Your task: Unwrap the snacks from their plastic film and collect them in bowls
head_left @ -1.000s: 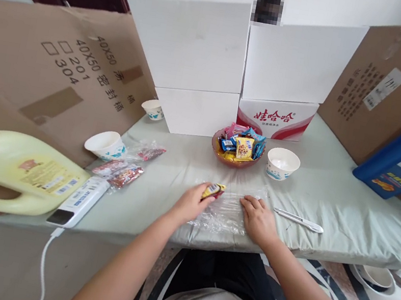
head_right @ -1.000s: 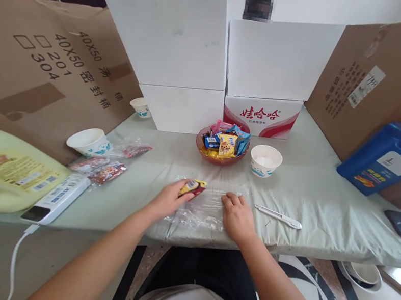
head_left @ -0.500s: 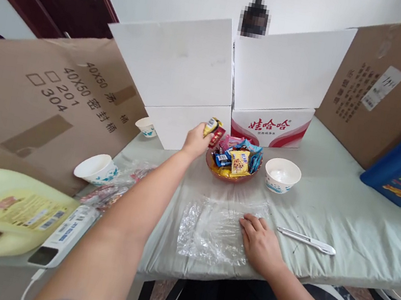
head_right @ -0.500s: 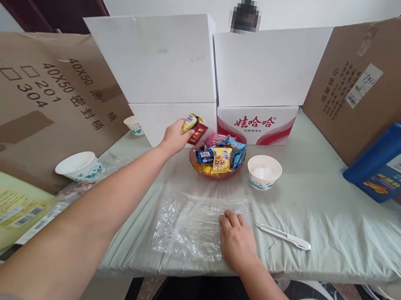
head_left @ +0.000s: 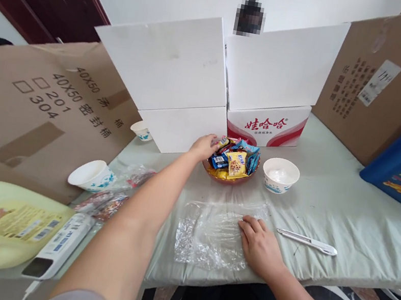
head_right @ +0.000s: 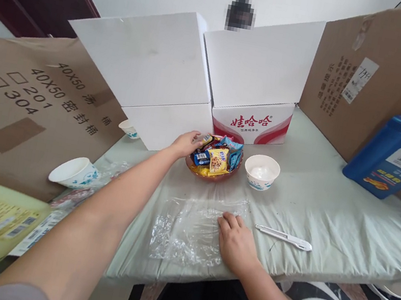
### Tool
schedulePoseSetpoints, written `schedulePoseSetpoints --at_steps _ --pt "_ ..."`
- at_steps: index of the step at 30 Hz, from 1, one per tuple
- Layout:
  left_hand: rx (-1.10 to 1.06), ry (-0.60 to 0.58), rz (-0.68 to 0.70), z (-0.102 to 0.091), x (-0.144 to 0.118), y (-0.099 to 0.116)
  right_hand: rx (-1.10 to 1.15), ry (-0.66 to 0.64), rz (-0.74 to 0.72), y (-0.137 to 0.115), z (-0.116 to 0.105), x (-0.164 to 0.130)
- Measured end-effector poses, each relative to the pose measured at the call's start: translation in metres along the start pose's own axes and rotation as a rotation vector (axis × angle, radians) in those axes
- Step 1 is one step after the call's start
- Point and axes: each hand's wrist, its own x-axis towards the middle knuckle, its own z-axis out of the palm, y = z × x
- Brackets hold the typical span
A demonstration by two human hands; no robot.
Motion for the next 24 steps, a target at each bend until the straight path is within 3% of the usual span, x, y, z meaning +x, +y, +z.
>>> schedulePoseSetpoints --at_steps 4,7,9,12,14,16,20,22,24 --pt "-0.056 0.138 0.038 -0.017 -0.044 0.004 0.006 -0.018 0.011 0.0 -0.001 0.001" --pt "-0.196 0.221 0.288 -0.013 -0.115 0.027 0.006 -0.034 0.02 0.0 -0.002 0.001" --pt "-0.266 0.092 0.493 0.0 -0.173 0.045 0.003 -0.044 0.025 0.0 -0.001 0.0" --pt "-0.254 -0.224 0.69 0.028 -0.244 0.057 -0.007 -0.06 0.019 0.0 -0.002 0.0" --pt "-0.114 -0.234 0.631 0.045 -0.266 0.045 -0.022 -0.066 0.016 -0.001 -0.003 0.0" --pt "0.061 -0.187 0.429 0.052 -0.268 0.019 -0.042 -0.073 0.024 -0.001 -0.004 0.0" --pt "0.28 -0.018 0.014 0.04 -0.256 -0.041 -0.066 -0.089 0.054 -0.002 -0.004 0.0" --pt "0.279 0.059 -0.027 0.031 -0.257 -0.055 -0.071 -0.081 0.072 -0.003 -0.004 0.0" --pt "0.21 0.073 0.093 0.027 -0.266 -0.054 -0.072 -0.066 0.073 -0.004 -0.005 0.001"
